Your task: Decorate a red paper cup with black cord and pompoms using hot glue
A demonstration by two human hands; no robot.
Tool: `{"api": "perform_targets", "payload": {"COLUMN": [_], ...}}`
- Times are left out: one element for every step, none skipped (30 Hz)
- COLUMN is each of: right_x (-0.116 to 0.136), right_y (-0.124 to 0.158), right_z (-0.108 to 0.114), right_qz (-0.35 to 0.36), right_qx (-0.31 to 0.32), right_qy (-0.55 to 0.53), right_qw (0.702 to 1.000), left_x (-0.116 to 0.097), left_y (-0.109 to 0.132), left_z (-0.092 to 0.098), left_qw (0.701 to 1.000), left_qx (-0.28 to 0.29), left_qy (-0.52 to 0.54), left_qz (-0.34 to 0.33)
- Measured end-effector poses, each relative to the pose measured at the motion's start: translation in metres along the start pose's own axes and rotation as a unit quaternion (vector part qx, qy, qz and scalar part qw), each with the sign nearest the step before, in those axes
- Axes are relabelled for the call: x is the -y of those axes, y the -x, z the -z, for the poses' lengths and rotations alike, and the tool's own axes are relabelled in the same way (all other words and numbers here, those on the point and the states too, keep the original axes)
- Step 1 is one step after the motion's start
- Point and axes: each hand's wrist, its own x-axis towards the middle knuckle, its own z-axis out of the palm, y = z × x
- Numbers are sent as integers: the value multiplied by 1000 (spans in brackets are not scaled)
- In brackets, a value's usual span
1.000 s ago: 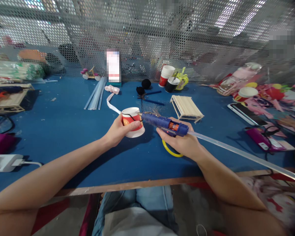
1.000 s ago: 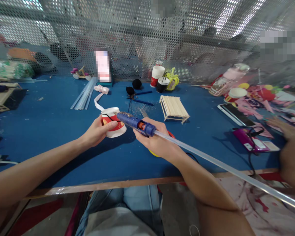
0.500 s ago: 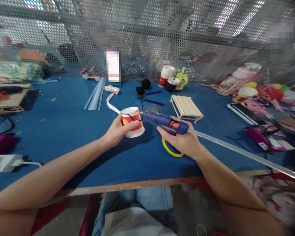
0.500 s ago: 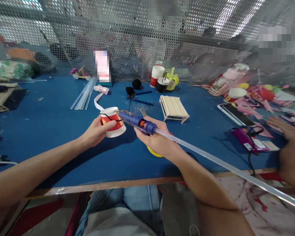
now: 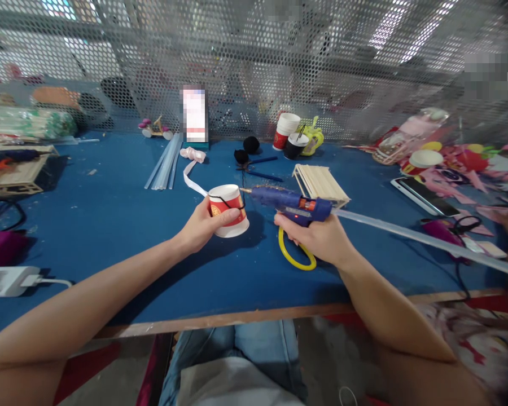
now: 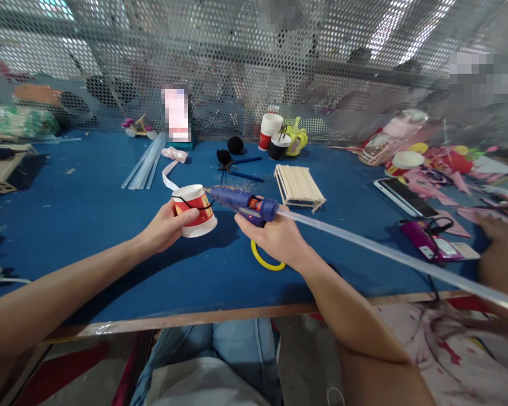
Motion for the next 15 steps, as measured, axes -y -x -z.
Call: {"api": "perform_targets", "payload": {"right_x": [1, 1, 1, -1, -4, -10, -16, -25, -34, -43, -53, -61, -69, -74, -78], "right_y": [-1, -2, -3, -5, -8, -12, -16, -20, -25, -30, -34, -39, -43, -47, -51], "right_z": [2, 5, 9, 13, 17, 22, 27, 32, 38, 43, 48, 53, 57, 60, 63], "right_qz": [-21, -39, -52, -60, -61, -63, -69, -77, -87, -96, -100, -103, -113, -131, -152], "right_qx": [17, 30, 38, 32, 16, -12, -46, -82, -131, -169, -202, -222, -228, -235, -233], "right_qy": [-27, -58, -90, -117, -131, -136, -134, -125, -117, -102, -71, -22, 29, 91, 158], "right_qw": [999, 997, 994, 991, 989, 989, 987, 986, 981, 976, 972, 969, 967, 959, 948], "left_x": [0, 1, 1, 1, 1, 0, 0, -1, -2, -3, -4, -5, -6, -6, -6], "left_y": [0, -1, -1, -1, -2, -2, -2, -2, -2, -2, -1, -1, 0, 0, 1], "left_z": [0, 1, 1, 1, 1, 1, 1, 0, -1, -2, -3, -4, -4, -5, -5], "left_qw": [1000, 1000, 1000, 1000, 1000, 1000, 999, 999, 999, 998, 998, 998, 998, 998, 998], "left_qx": [-1, -2, -3, -5, -8, -10, -13, -16, -19, -21, -21, -22, -22, -22, -22], "left_qy": [2, 6, 10, 15, 20, 26, 31, 35, 37, 38, 38, 37, 36, 35, 33], "left_qz": [0, 0, -1, -1, 1, 4, 11, 19, 29, 39, 46, 52, 56, 57, 56]}}
